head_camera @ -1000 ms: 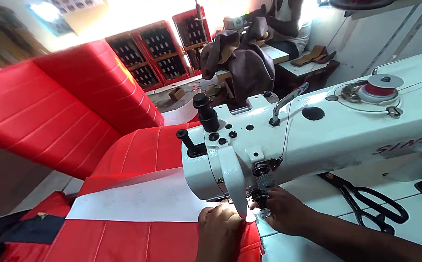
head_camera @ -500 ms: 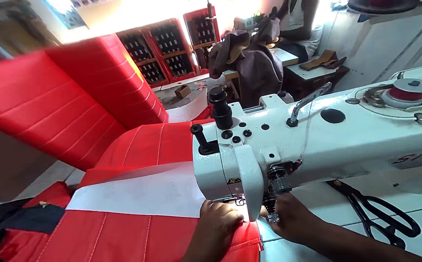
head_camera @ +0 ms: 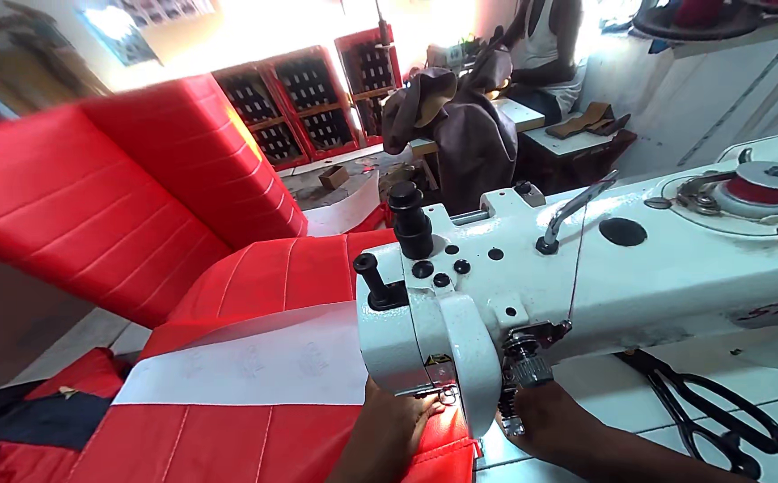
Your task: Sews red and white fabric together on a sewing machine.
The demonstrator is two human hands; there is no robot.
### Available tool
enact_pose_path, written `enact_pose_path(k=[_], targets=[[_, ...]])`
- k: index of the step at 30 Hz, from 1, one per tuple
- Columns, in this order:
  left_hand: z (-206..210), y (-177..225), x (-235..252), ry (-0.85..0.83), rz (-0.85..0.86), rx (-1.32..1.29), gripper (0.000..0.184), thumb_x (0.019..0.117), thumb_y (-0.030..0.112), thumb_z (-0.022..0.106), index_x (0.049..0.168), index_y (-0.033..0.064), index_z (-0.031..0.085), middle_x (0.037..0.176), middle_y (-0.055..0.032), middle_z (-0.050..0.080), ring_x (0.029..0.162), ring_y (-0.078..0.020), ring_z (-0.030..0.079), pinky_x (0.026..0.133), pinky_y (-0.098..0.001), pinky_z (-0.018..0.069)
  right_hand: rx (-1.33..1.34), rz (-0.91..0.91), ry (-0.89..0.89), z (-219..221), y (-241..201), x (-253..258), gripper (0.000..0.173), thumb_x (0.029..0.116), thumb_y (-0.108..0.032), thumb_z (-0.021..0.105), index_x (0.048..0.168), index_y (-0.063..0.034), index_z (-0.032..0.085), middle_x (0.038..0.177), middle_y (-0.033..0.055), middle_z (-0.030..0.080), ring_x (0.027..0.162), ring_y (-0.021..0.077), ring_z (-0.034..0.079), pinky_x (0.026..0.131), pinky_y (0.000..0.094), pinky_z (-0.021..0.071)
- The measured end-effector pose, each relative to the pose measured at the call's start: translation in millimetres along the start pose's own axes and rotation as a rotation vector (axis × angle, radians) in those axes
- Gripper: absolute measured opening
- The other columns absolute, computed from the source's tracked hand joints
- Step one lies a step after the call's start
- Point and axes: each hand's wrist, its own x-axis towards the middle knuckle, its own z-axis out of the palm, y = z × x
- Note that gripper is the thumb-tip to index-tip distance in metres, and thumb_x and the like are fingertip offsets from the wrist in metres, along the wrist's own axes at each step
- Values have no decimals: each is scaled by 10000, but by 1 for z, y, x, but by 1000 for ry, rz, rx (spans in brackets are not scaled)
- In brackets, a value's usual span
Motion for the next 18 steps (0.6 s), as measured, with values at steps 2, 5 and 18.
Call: enact_pose_path(k=[2, 5, 18], targets=[[-11, -4, -3, -100, -59, -26, 337, 1003, 315, 526, 958, 65, 746, 969, -128, 748, 1045, -381, 704, 974, -762, 383, 22, 0, -10, -1, 0, 0, 136, 831, -121, 606, 862, -108, 738, 822, 84, 712, 851, 256, 721, 714, 409, 575], [-17, -19, -10, -66, -92, -33, 319, 958, 317, 509, 1002, 150, 778, 991, -92, 755, 1080, -384, 692, 993, -819, 276, 59, -16, -7, 0, 1, -1, 147, 840, -121, 598, 876, -108, 740, 816, 83, 711, 840, 250, 719, 724, 399, 574], [-2, -26, -3, 40, 71, -51, 290, 926, 163, 524, 931, 234, 805, 881, -2, 778, 890, -232, 747, 858, -620, 489, -2, -20, 3, 1, 0, 0, 129, 852, -155, 610, 837, -158, 738, 794, 60, 700, 832, 240, 713, 718, 406, 563]])
